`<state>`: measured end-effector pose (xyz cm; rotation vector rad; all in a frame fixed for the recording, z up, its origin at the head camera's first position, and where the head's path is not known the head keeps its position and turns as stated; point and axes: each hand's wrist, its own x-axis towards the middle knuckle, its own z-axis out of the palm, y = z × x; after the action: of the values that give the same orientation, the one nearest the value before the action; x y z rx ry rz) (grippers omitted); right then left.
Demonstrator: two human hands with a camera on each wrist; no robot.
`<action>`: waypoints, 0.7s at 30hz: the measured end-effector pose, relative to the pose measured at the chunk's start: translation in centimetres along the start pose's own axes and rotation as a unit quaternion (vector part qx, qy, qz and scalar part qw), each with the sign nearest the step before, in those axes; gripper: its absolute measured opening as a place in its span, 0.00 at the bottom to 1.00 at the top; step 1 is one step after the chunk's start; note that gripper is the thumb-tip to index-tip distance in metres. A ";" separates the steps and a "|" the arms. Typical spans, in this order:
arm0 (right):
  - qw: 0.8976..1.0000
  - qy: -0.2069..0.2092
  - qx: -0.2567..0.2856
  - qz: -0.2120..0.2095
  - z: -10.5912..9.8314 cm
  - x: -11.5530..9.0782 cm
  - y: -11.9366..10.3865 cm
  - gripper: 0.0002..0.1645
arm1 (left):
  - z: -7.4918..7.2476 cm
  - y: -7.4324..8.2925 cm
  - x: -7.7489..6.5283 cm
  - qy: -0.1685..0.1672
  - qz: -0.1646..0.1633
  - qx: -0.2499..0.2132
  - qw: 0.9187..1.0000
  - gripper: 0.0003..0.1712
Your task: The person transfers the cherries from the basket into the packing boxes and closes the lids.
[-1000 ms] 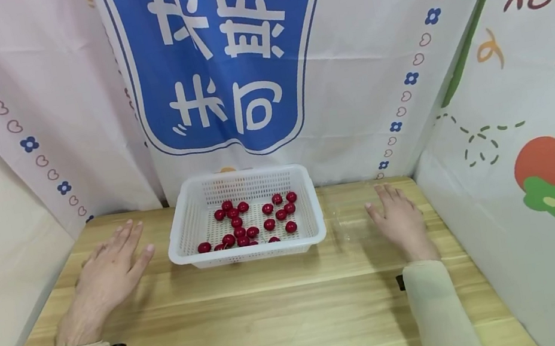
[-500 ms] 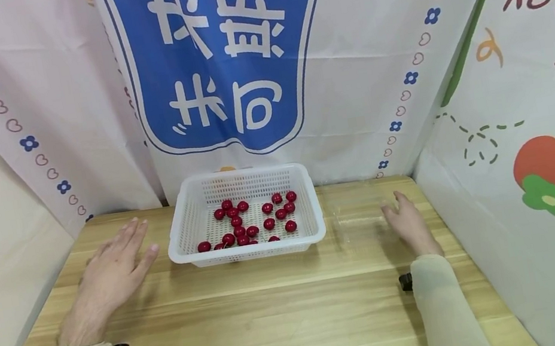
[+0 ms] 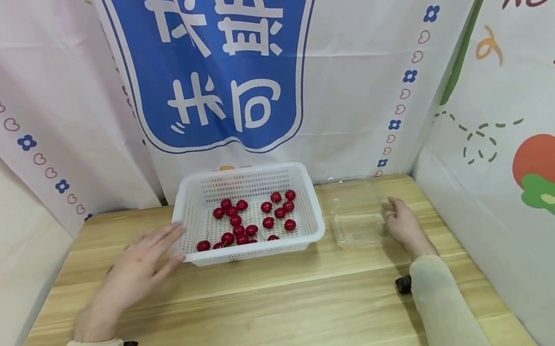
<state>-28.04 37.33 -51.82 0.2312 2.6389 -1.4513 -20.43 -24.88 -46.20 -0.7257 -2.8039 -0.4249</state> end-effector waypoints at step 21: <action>1.000 -0.010 -0.012 -0.009 2.1 -0.3 -1.3 0.40 | -0.3 -0.8 -1.5 -0.003 0.028 -0.001 1.000 0.14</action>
<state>-27.89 34.87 -51.78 0.1910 2.6482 -1.4194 -19.48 -26.33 -46.50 -0.8036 -2.7812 -0.4166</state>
